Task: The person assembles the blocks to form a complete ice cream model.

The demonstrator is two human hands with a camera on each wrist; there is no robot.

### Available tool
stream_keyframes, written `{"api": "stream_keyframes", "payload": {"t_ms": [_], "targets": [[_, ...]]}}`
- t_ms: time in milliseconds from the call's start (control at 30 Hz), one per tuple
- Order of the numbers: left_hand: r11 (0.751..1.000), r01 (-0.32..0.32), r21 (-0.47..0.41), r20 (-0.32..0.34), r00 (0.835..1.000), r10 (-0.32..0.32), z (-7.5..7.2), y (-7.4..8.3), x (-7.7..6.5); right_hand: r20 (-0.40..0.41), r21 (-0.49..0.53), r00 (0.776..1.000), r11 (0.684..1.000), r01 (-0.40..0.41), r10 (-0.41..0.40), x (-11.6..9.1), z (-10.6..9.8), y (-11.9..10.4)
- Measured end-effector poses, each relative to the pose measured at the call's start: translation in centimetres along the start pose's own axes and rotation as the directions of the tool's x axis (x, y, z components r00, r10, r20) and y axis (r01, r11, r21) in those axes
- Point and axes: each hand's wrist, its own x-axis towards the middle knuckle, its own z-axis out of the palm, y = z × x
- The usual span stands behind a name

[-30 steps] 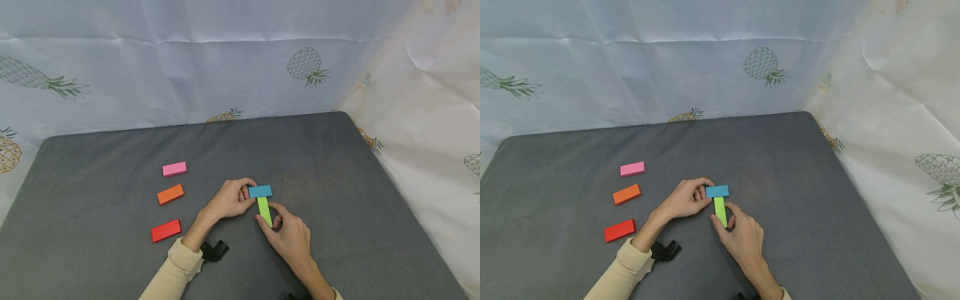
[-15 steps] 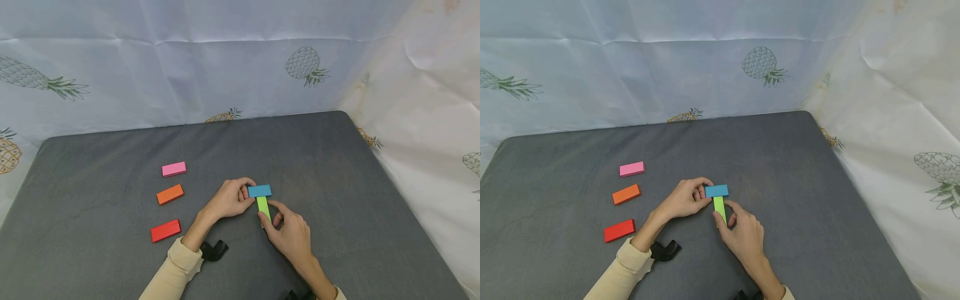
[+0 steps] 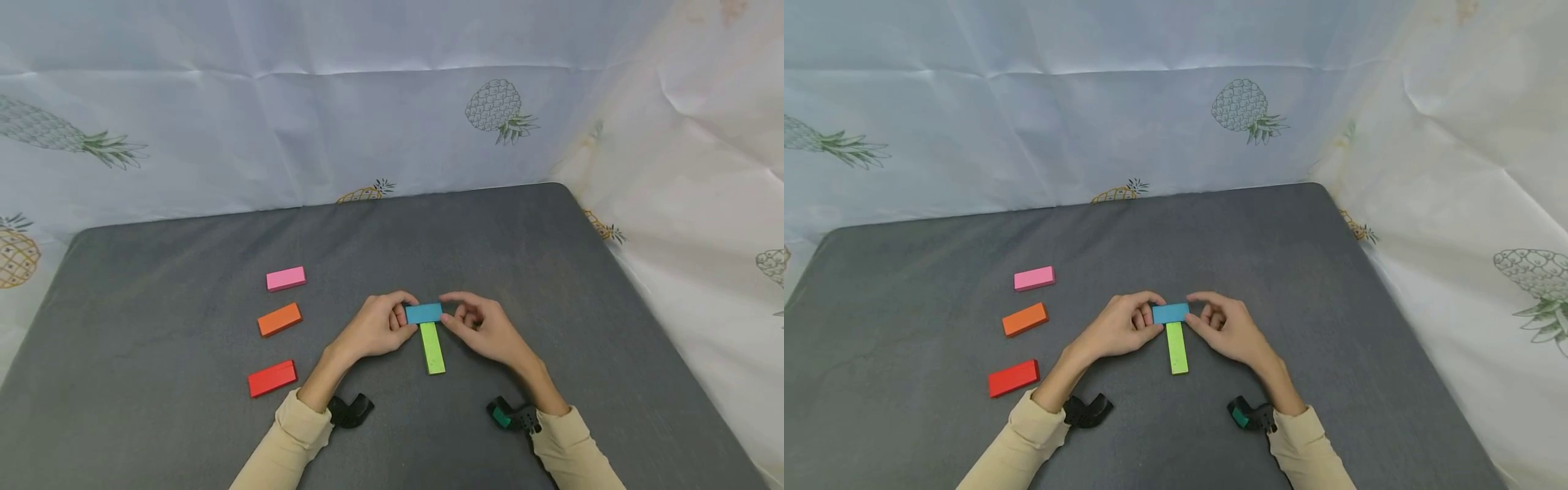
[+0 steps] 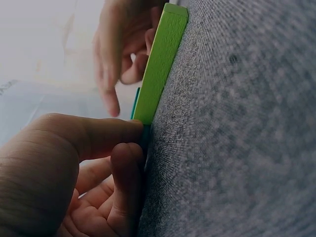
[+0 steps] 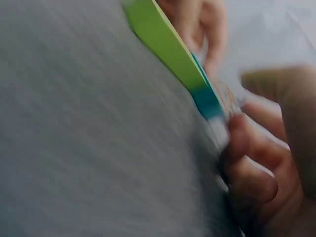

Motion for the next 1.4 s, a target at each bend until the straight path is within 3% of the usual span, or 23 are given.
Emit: {"api": "stream_keyframes", "payload": {"t_ms": [133,300,500,1033,1400], "targets": [[1.000,0.008,-0.003,0.000,1.000,-0.008,-0.1,0.0,-0.1,0.130,0.081,0.991,0.997,0.003,-0.014,1.1,-0.8,0.9],[1.000,0.009,0.001,-0.002,1.000,-0.009,-0.2,0.1,-0.2,0.201,0.116,0.979,0.993,0.010,-0.033,2.0,-1.1,1.2],[1.000,0.010,-0.009,0.000,1.000,-0.010,-0.2,0.2,-0.4,0.255,0.092,0.967,0.995,-0.048,0.023,2.4,-1.3,1.0],[1.000,0.017,0.000,-0.031,0.999,-0.017,-0.1,0.0,-0.7,0.269,0.071,0.962,0.995,-0.066,0.044,2.7,-1.0,0.9],[0.999,0.039,-0.013,-0.090,0.995,-0.040,0.5,0.4,-1.3,0.242,0.073,0.970,0.997,-0.025,0.007,2.2,-1.3,1.2]]}}
